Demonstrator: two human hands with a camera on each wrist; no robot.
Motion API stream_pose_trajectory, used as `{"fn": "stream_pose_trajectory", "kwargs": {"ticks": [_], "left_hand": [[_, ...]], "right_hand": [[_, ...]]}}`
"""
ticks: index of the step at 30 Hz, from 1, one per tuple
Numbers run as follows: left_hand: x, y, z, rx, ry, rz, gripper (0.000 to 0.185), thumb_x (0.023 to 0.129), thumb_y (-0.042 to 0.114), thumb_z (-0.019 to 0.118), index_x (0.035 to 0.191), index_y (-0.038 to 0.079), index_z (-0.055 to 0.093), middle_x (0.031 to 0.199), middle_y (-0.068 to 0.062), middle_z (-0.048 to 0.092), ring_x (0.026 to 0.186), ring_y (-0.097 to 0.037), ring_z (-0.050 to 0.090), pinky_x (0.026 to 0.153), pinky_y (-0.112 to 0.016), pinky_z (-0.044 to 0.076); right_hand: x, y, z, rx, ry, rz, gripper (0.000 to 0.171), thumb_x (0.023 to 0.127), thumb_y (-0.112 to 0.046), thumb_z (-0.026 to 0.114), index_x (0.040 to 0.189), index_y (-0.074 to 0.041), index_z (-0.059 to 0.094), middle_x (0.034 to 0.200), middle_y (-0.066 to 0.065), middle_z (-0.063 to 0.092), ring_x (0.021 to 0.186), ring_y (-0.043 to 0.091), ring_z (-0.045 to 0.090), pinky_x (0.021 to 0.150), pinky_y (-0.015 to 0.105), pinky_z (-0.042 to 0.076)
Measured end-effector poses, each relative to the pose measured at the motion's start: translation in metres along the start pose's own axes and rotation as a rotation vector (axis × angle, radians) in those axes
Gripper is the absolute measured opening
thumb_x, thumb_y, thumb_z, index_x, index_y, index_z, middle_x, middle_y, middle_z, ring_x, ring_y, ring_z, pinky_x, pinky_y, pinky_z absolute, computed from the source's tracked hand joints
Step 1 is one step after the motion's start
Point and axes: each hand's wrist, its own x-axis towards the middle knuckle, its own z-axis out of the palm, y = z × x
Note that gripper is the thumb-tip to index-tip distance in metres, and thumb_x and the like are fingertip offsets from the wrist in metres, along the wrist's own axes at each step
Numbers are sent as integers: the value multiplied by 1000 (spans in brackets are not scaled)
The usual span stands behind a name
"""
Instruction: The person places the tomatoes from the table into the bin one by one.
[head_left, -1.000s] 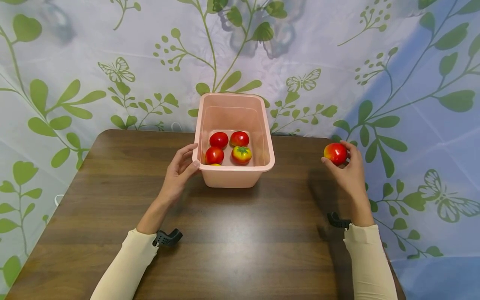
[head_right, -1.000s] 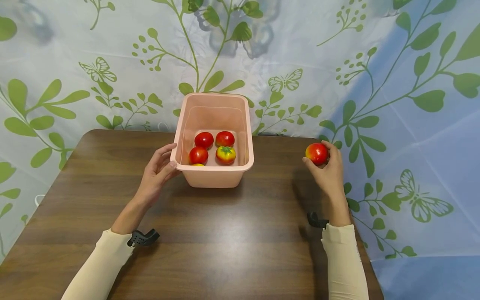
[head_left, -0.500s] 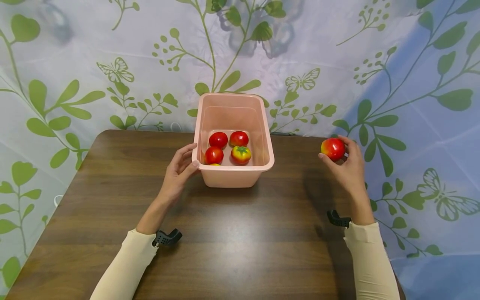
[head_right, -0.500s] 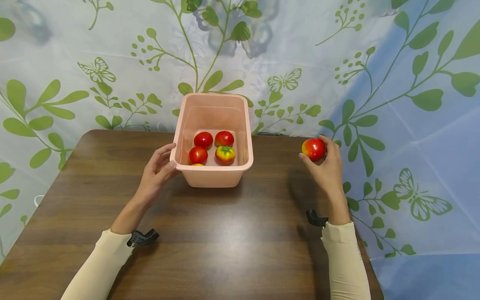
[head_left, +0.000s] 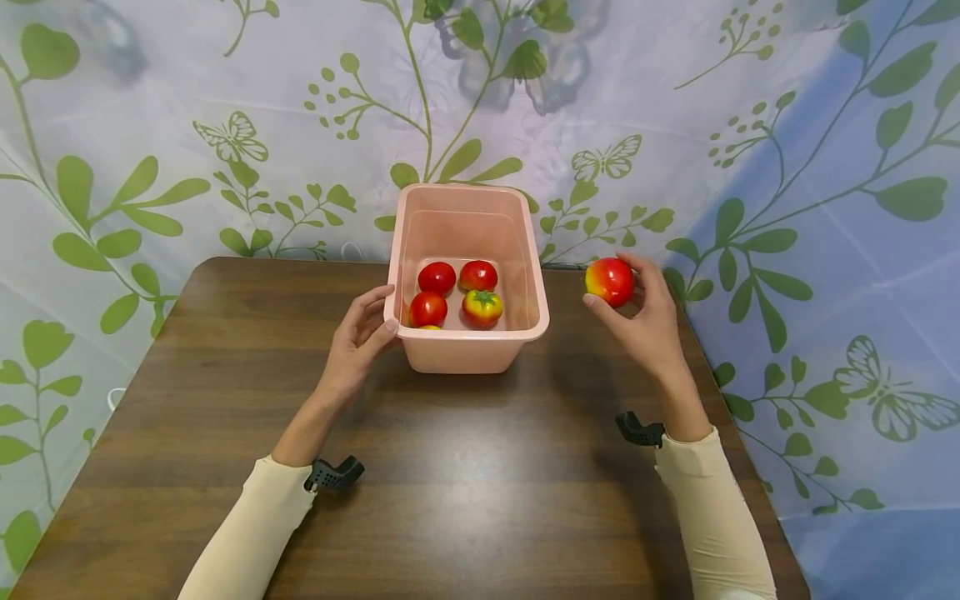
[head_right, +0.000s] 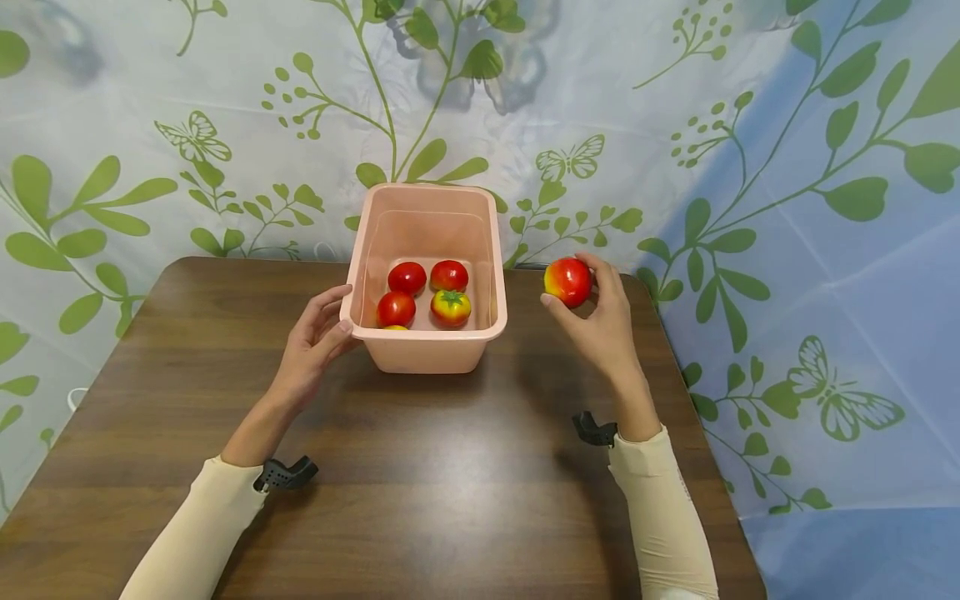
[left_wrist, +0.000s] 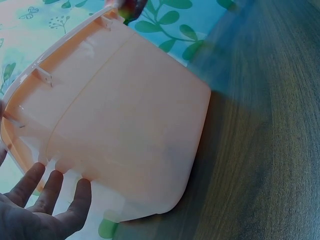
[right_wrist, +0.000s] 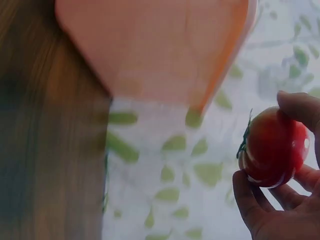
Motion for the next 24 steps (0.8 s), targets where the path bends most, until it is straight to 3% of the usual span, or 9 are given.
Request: {"fn": "stream_pose_trajectory", "kwargs": {"ticks": [9, 18, 24], "left_hand": [[0, -1, -1, -12, -3, 2, 54, 110, 17, 61, 161, 24, 46, 166, -21, 45, 138, -21, 61, 103, -30, 62], [0, -4, 2, -18, -3, 4, 53, 110, 14, 60, 161, 20, 45, 160, -18, 49, 132, -15, 64, 103, -26, 61], [0, -2, 3, -18, -6, 5, 54, 110, 15, 60, 161, 20, 45, 162, -23, 46, 133, -17, 64, 103, -26, 61]], "right_hand": [[4, -49, 42, 133, -142, -82, 75, 91, -19, 86, 157, -21, 50, 152, 2, 56, 128, 20, 59, 106, 14, 52], [3, -62, 65, 151, -229, -135, 75, 90, -23, 87, 156, -22, 51, 144, 1, 58, 126, 14, 59, 104, 21, 55], [0, -62, 67, 116, -234, -135, 75, 89, -27, 88, 155, -31, 52, 146, -1, 57, 130, 19, 60, 111, 44, 58]]}}
